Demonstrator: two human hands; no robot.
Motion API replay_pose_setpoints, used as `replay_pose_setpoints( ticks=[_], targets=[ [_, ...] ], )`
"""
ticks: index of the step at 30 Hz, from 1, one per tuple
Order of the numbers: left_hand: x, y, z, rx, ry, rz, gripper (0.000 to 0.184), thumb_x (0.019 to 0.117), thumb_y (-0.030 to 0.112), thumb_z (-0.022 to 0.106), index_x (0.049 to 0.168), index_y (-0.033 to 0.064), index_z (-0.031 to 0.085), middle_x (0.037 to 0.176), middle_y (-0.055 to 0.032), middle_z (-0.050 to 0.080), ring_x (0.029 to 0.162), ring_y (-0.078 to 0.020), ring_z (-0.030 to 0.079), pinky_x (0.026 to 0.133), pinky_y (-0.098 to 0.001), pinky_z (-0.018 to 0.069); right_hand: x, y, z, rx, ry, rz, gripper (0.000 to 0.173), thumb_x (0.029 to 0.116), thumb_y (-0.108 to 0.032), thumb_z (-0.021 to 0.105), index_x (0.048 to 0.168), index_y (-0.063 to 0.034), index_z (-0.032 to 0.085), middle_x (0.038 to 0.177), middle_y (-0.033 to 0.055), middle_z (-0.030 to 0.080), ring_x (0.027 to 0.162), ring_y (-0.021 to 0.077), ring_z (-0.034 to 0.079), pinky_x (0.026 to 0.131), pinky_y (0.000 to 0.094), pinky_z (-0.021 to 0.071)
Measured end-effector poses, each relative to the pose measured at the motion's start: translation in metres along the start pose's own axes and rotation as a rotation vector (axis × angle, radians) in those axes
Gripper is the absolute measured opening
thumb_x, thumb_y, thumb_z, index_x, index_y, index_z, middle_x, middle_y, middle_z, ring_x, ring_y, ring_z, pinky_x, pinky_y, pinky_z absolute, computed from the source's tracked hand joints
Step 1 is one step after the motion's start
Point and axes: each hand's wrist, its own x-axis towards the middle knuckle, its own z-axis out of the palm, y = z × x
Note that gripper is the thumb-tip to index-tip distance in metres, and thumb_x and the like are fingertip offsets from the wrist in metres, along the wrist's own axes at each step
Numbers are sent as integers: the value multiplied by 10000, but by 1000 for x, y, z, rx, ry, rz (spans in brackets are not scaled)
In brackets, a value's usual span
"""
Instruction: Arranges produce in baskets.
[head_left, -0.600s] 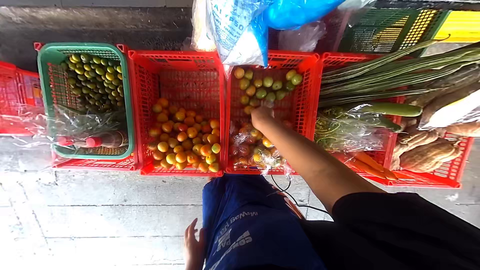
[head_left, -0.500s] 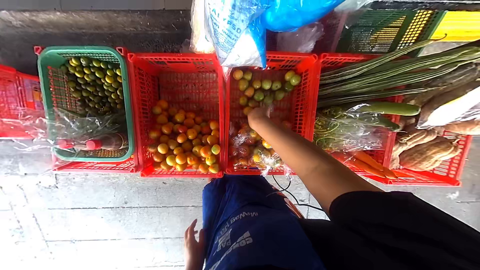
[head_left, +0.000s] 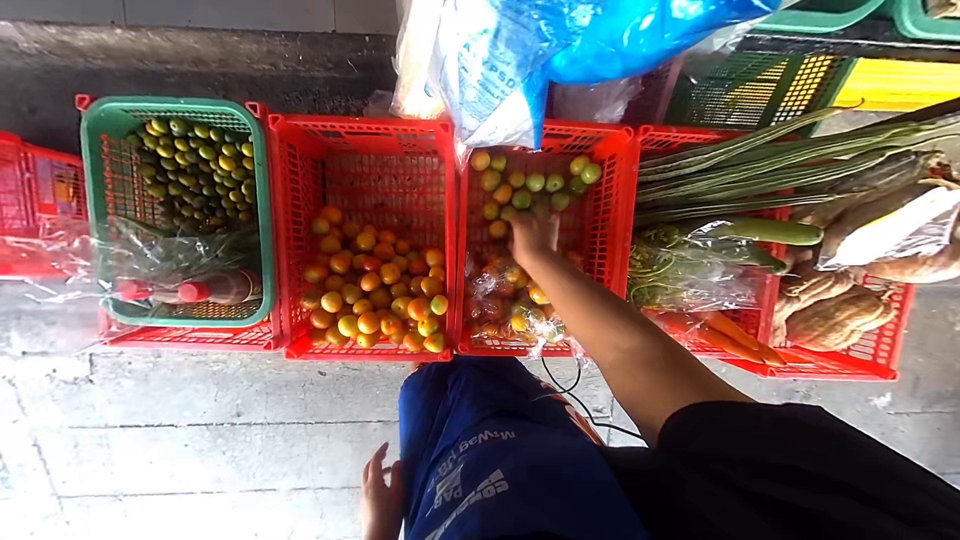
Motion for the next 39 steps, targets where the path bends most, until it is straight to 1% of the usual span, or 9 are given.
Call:
replay_pose_setpoints(
  ticks=[5, 9, 14, 18, 23, 28, 32, 35, 39],
  targets=[
    [-1, -14, 0, 9, 10, -12, 432, 1001, 108, 618, 1422, 22, 568, 1383, -267, 587, 1078, -377, 696, 922, -532, 571, 28, 37, -22, 18, 141, 95, 538, 939, -212, 720, 1428, -62, 553, 1421, 337, 520, 1348, 541, 465, 1091, 759, 316],
    [-1, -23, 2, -7, 4, -63, 433, 999, 86, 627, 1420, 9, 563, 1383, -284, 577, 1087, -397, 687, 920, -530, 570, 51, 55, -48, 57, 189, 133, 467, 971, -185, 691, 1404, -57, 572, 1499, 286, 474, 1407, 491, 436, 1071, 685, 416],
    [1, -30, 4, -5, -17, -75, 431, 1006, 105, 615, 1427, 25, 563, 1373, -270, 591, 1080, -379, 694, 924, -530, 570, 41, 28, -41, 106, 153, -168, 427, 936, -53, 690, 1356, -96, 623, 1486, 215, 504, 1323, 456, 534, 1029, 644, 500],
    [3, -26, 0, -6, -28, -94, 442, 1002, 105, 629, 1434, 40, 560, 1385, -257, 587, 1104, -366, 686, 932, -515, 568, 50, 6, -7, 19, 13, -244, 794, 776, 44, 775, 1498, -187, 538, 1658, 178, 300, 1195, 513, 600, 883, 686, 551],
    [6, -25, -2, -24, -59, -106, 446, 1012, 128, 625, 1443, 47, 551, 1382, -245, 598, 1134, -360, 678, 953, -515, 560, 62, -8, -7, 11, -18, -188, 788, 817, 32, 742, 1523, -240, 519, 1711, 161, 184, 1210, 504, 598, 886, 663, 558],
    [6, -29, 3, -35, -83, -122, 422, 1028, 142, 604, 1436, 43, 558, 1343, -234, 631, 1145, -361, 676, 965, -526, 552, 64, 3, -7, 72, 70, -219, 569, 839, 95, 690, 1343, -168, 656, 1605, 222, 342, 1256, 503, 564, 934, 656, 552],
    [5, -36, 3, -40, -79, -118, 426, 1024, 154, 606, 1432, 43, 560, 1349, -234, 630, 1150, -359, 678, 968, -538, 552, 69, 11, -13, 85, 101, -195, 565, 846, 67, 700, 1351, -184, 659, 1585, 226, 374, 1266, 505, 552, 945, 677, 532],
    [5, -41, 6, -61, -76, -124, 416, 1022, 138, 608, 1422, 32, 566, 1333, -236, 639, 1135, -361, 684, 960, -535, 555, 71, 18, -14, -1, 18, -240, 676, 842, 35, 716, 1461, -205, 587, 1682, 190, 240, 1200, 530, 593, 904, 694, 537],
    [5, -39, 4, -73, -124, -179, 407, 1044, 143, 563, 1442, 54, 551, 1355, -217, 634, 1176, -353, 668, 996, -523, 538, 67, 9, -9, -29, -54, -251, 844, 775, 132, 740, 1521, -201, 528, 1745, 131, 53, 1358, 581, 442, 1012, 735, 454]
  ],
)
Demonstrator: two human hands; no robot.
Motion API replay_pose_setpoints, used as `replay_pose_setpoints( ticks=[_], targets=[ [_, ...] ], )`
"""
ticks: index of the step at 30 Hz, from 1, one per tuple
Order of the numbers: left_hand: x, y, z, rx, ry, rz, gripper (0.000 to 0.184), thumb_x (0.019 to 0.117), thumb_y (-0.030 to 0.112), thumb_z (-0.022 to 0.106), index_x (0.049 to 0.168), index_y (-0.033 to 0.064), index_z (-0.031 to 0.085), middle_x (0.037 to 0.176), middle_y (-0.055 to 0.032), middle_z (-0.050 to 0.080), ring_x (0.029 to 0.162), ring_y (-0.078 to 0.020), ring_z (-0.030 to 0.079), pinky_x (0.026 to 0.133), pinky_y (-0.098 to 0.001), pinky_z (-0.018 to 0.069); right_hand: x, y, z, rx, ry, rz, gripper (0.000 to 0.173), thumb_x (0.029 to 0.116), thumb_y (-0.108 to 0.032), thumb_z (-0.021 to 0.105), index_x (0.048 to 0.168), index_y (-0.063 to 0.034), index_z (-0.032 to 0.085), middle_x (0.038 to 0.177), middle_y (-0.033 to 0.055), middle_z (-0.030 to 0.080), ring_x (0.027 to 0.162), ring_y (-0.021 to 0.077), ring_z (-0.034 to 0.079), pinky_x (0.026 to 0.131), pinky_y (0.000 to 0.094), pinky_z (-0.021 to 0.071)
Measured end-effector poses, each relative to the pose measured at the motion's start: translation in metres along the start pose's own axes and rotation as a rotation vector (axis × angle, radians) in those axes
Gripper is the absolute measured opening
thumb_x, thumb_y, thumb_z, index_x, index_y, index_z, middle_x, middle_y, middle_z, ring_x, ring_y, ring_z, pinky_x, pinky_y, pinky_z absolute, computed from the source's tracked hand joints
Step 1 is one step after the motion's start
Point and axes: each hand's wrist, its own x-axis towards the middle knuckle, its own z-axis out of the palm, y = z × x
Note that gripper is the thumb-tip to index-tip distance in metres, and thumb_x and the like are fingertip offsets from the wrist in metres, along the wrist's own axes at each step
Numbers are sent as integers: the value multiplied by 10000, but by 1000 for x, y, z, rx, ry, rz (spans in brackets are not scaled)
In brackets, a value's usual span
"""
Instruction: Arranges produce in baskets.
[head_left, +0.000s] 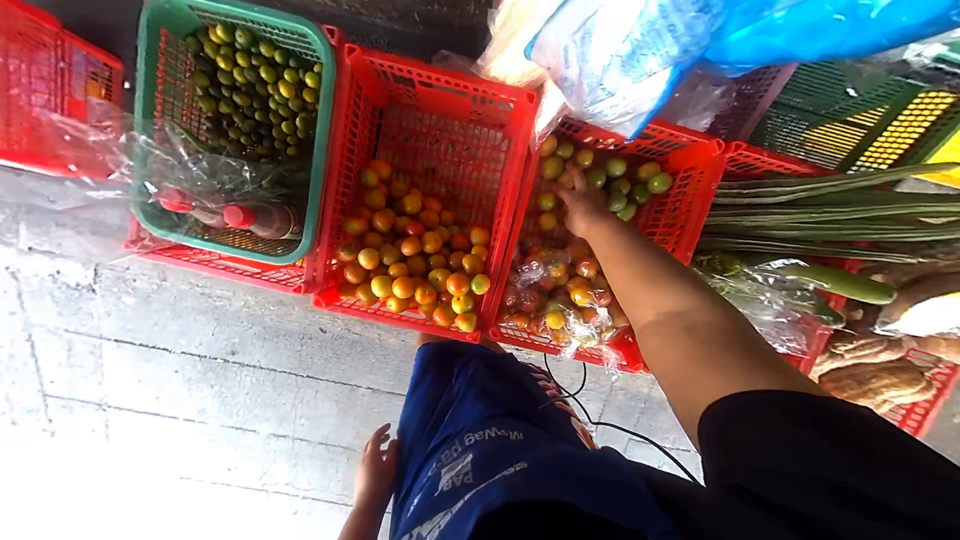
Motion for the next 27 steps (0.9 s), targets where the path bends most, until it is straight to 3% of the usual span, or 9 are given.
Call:
replay_pose_setpoints(
  ticks=[5, 8, 12, 15, 17, 20, 22, 25, 27],
  targets=[
    [0, 6, -8, -10, -25, -34, 409, 1045, 144, 556, 1446, 62, 547, 1375, -201, 623, 1192, -324, 662, 1009, -499, 538, 11, 1, 2, 181, 99, 38, 590, 717, 99, 789, 1272, -71, 686, 1604, 252, 318, 1406, 491, 418, 1037, 658, 487],
    [2, 11, -13, 0, 13, 3, 417, 1046, 158, 559, 1453, 68, 543, 1401, -204, 604, 1184, -328, 667, 1005, -498, 543, -15, -13, -13, 343, 193, 81, 544, 757, 36, 806, 1275, -58, 670, 1553, 292, 351, 1424, 487, 378, 1073, 624, 467],
    [5, 48, -24, 180, 236, 363, 402, 991, 140, 595, 1383, 59, 625, 1426, -225, 578, 1350, -404, 528, 1129, -566, 422, -85, -57, -32, 487, 364, -17, 460, 843, -99, 786, 1282, -85, 650, 1539, 252, 377, 1422, 404, 404, 1085, 527, 481],
    [22, 97, -39, 296, 396, 686, 374, 983, 196, 595, 1339, 116, 679, 1458, -214, 567, 1401, -460, 467, 1142, -623, 384, -133, -102, -24, 495, 322, -235, 404, 872, -109, 766, 1264, -95, 670, 1543, 224, 400, 1402, 394, 443, 1067, 549, 499],
    [39, 138, -52, 356, 421, 803, 366, 1004, 258, 584, 1340, 155, 686, 1439, -202, 586, 1394, -462, 476, 1161, -642, 349, -147, -134, -10, 440, 265, -402, 354, 877, -77, 758, 1226, -108, 700, 1517, 208, 441, 1327, 373, 526, 1020, 533, 545],
    [64, 188, -76, 514, 297, 793, 362, 1035, 362, 555, 1321, 186, 690, 1395, -171, 601, 1394, -394, 478, 1203, -627, 268, -142, -171, 17, 343, 204, -575, 304, 900, 15, 677, 1174, -95, 744, 1474, 178, 515, 1289, 343, 563, 1066, 500, 516],
    [76, 208, -92, 614, 179, 738, 348, 1036, 386, 567, 1272, 178, 716, 1336, -159, 626, 1344, -359, 523, 1201, -625, 266, -137, -187, 28, 245, 143, -579, 304, 949, 12, 614, 1207, -90, 738, 1458, 159, 554, 1334, 359, 536, 1115, 507, 473],
    [87, 218, -106, 699, 103, 725, 308, 1030, 392, 580, 1215, 208, 745, 1283, -140, 645, 1295, -338, 553, 1185, -592, 311, -137, -197, 38, 174, 90, -516, 311, 1029, -117, 563, 1307, -123, 702, 1499, 122, 540, 1408, 364, 469, 1154, 534, 426],
    [89, 216, -109, 731, 68, 744, 330, 1026, 443, 572, 1241, 253, 736, 1291, -139, 635, 1306, -342, 537, 1190, -594, 301, -149, -199, 46, 170, 128, -479, 378, 1044, -328, 585, 1387, -184, 651, 1615, 125, 420, 1515, 409, 326, 1208, 613, 322]
  ],
)
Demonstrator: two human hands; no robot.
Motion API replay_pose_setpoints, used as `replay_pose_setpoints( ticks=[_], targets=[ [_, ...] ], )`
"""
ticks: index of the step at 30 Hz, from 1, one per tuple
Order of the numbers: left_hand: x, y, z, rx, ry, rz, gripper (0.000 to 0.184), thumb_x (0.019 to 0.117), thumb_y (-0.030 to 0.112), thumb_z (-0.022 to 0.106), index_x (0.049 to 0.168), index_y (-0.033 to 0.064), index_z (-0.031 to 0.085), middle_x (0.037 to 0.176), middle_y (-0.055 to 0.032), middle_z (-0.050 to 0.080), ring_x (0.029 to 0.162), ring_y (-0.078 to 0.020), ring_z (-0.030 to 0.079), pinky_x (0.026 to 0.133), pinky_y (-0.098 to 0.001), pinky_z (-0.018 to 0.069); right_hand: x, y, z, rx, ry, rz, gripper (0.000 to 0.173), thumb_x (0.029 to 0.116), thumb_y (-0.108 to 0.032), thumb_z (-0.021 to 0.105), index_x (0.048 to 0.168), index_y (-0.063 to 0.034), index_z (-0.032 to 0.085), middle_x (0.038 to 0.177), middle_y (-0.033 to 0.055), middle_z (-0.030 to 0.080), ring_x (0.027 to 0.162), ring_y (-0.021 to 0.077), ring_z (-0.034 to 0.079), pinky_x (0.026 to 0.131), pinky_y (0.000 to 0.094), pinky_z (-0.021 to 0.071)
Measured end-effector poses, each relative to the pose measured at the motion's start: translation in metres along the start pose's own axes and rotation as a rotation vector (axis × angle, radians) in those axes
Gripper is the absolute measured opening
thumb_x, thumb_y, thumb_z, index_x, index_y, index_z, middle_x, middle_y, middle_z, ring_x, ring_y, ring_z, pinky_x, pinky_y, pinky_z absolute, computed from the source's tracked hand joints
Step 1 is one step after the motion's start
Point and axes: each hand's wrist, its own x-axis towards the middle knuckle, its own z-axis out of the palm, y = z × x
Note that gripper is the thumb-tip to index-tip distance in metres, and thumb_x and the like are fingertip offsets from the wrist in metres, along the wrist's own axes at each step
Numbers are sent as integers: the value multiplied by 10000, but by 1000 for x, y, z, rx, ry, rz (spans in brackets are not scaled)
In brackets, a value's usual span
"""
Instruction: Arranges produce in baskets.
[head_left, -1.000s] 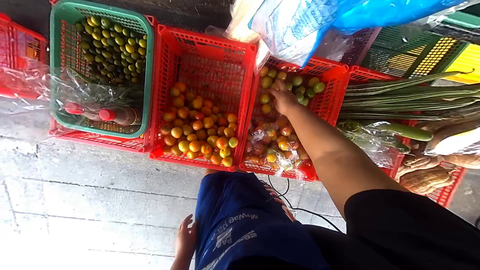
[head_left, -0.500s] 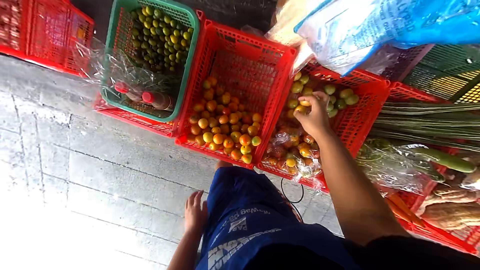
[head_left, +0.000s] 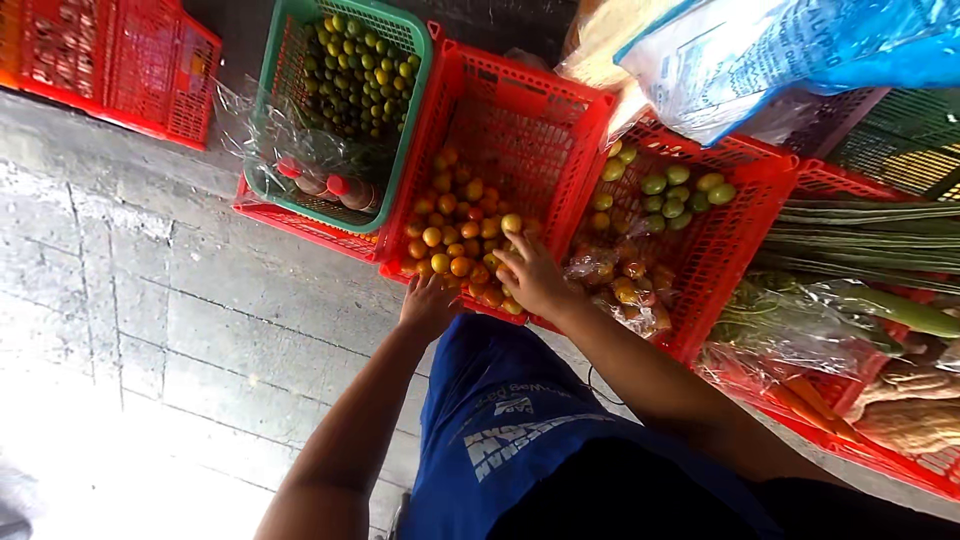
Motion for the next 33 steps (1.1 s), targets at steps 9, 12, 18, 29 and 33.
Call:
replay_pose_setpoints(
  ticks=[9, 12, 18, 29, 33],
  targets=[
    [12, 2, 3, 55, 10, 24, 416, 1072, 470, 461, 1417, 290, 608, 1385, -161, 562, 1331, -393, 500, 1107, -721, 299, -19, -11, 48, -117, 21, -26, 532, 1020, -492, 576, 1535, -387, 491, 1694, 158, 269, 1572, 484, 108, 1226, 727, 95],
    [24, -3, -5, 110, 73, 75, 296, 1045, 341, 571, 1315, 280, 673, 1386, -153, 562, 1276, -414, 523, 1033, -693, 388, 8, -3, 40, -113, 78, -39, 530, 1008, -473, 610, 1513, -328, 533, 1671, 169, 316, 1555, 485, 185, 1214, 705, 212],
    [52, -32, -29, 67, 305, 251, 308, 1034, 246, 597, 1330, 271, 677, 1448, -155, 568, 1355, -425, 505, 1137, -647, 353, 46, 16, 12, -53, 137, 127, 510, 1044, -353, 592, 1513, -164, 526, 1652, 209, 336, 1548, 461, 242, 1246, 602, 270],
    [70, -63, -51, 203, -105, 377, 741, 855, 667, 705, 1525, 486, 443, 1745, -35, 71, 1576, -458, 6, 1135, -826, 14, -8, -5, 42, -103, -121, -192, 353, 1007, -344, 626, 1356, -343, 683, 1592, 74, 478, 1542, 421, 280, 1191, 771, 169],
    [118, -48, -83, 360, -158, 507, 588, 923, 687, 595, 1460, 454, 546, 1740, 19, 120, 1587, -416, 14, 1192, -764, -13, 23, -5, 18, -132, -268, -194, 388, 954, -380, 711, 1326, -268, 711, 1626, 73, 438, 1561, 430, 225, 1212, 748, 151]
  ],
)
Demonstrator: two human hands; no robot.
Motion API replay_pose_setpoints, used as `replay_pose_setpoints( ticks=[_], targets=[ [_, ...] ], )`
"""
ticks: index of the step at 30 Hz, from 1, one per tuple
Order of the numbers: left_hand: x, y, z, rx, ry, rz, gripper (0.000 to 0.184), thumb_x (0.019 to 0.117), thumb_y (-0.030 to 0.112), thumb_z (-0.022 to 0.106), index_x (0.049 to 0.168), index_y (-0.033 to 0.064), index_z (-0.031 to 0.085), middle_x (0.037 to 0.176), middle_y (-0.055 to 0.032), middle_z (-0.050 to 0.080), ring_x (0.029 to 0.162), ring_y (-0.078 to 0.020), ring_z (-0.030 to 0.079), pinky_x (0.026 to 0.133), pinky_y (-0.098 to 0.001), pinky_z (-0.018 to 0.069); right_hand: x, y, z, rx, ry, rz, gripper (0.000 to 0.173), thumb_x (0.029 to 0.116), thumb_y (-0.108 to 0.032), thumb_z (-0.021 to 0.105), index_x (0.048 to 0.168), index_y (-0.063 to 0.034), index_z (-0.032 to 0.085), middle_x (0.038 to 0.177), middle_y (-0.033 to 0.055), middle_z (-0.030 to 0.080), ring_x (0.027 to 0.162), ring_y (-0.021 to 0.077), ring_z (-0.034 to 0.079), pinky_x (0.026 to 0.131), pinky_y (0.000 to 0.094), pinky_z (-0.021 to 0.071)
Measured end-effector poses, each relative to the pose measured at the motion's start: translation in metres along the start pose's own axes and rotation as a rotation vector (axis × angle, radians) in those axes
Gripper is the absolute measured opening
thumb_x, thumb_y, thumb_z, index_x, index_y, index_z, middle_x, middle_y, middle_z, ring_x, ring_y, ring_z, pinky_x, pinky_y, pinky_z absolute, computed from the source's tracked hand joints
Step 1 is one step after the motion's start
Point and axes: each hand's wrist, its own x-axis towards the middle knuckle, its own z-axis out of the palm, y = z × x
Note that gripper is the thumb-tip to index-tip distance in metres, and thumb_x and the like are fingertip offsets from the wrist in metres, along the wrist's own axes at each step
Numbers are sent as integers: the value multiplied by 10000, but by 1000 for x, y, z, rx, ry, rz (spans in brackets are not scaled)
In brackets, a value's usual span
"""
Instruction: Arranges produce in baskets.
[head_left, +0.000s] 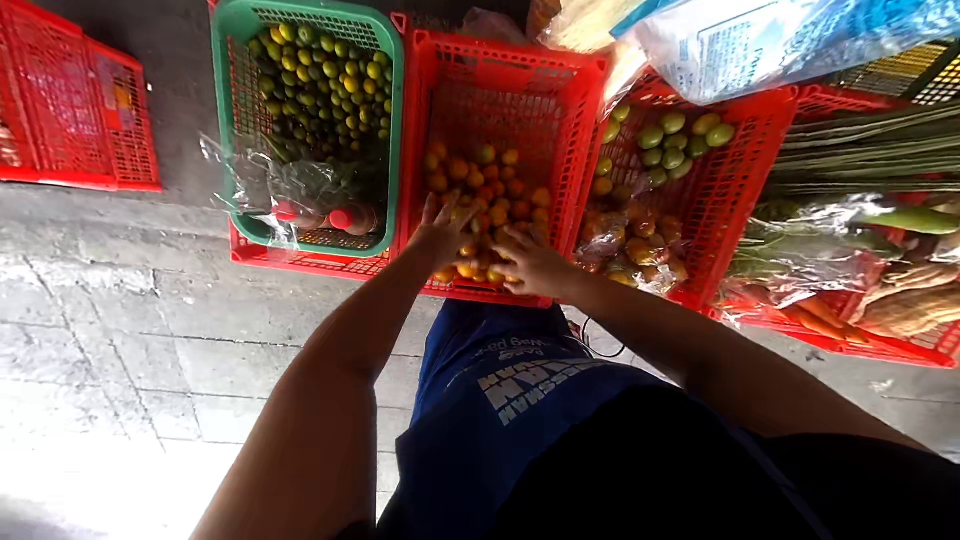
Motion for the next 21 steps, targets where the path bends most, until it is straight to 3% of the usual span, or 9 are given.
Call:
replay_pose_setpoints(
  ticks=[4, 7, 9, 11, 13, 15, 17, 19, 21],
  targets=[
    [40, -16, -30, 72, 155, 52, 480, 976, 439, 670, 1447, 395, 589, 1723, -5, 202, 1591, -378, 80, 1223, -713, -7, 22, 17, -20, -42, 111, 19, 306, 1018, -337, 625, 1254, -182, 743, 1581, 112, 489, 1528, 425, 316, 1206, 736, 204],
    [48, -14, -52, 4, 226, -80, 514, 1019, 345, 622, 1518, 353, 501, 1717, -80, 204, 1582, -416, 84, 1220, -713, 25, 35, 30, -43, -55, 269, 202, 332, 1076, -342, 531, 1318, -180, 692, 1581, 122, 479, 1515, 422, 342, 1203, 727, 235],
    [37, -1, -59, -51, 194, -157, 485, 1046, 318, 574, 1524, 300, 495, 1677, -122, 290, 1555, -424, 194, 1220, -678, 162, 33, 22, -60, 64, 339, 393, 348, 1086, -320, 500, 1352, -171, 668, 1570, 129, 479, 1504, 388, 361, 1222, 617, 292],
    [14, 12, -52, -138, 150, -165, 411, 1036, 308, 598, 1431, 197, 587, 1539, -200, 451, 1447, -455, 374, 1118, -660, 368, 22, -1, -64, 206, 369, 468, 328, 1081, -239, 487, 1312, -93, 668, 1426, 172, 580, 1355, 364, 532, 1131, 534, 454],
    [-15, 20, -27, -177, 97, -138, 443, 989, 297, 670, 1419, 217, 605, 1494, -219, 489, 1407, -479, 407, 1091, -671, 392, 5, -25, -44, 296, 315, 414, 292, 1069, -192, 501, 1245, -57, 692, 1267, 178, 663, 1229, 336, 630, 1061, 512, 523],
    [-36, 17, 2, -161, 61, -108, 542, 956, 304, 709, 1475, 328, 552, 1565, -189, 435, 1446, -522, 334, 1127, -745, 287, -9, -37, -8, 222, 270, 279, 247, 1032, -125, 553, 1195, -92, 735, 1279, 150, 681, 1269, 347, 608, 1089, 549, 485],
    [-43, 9, 18, -114, 14, -77, 573, 995, 385, 652, 1527, 448, 447, 1655, -151, 322, 1502, -546, 218, 1120, -811, 181, -16, -34, 20, 92, 185, 183, 315, 970, -32, 609, 1219, -170, 745, 1476, 96, 590, 1447, 366, 458, 1192, 643, 325],
    [-33, 0, 22, -42, 5, -19, 518, 1043, 414, 567, 1530, 504, 415, 1675, -149, 289, 1518, -539, 192, 1123, -832, 117, -13, -24, 27, 21, 61, 138, 461, 918, 13, 669, 1310, -226, 721, 1613, 53, 458, 1557, 377, 272, 1231, 722, 146],
    [-12, -9, 14, 6, -6, 32, 561, 1027, 264, 617, 1507, 501, 452, 1665, -168, 301, 1519, -531, 199, 1131, -823, 116, -1, -9, 21, -21, 19, 110, 456, 897, -51, 743, 1304, -256, 729, 1602, 54, 474, 1571, 388, 229, 1212, 770, 89]
  ],
)
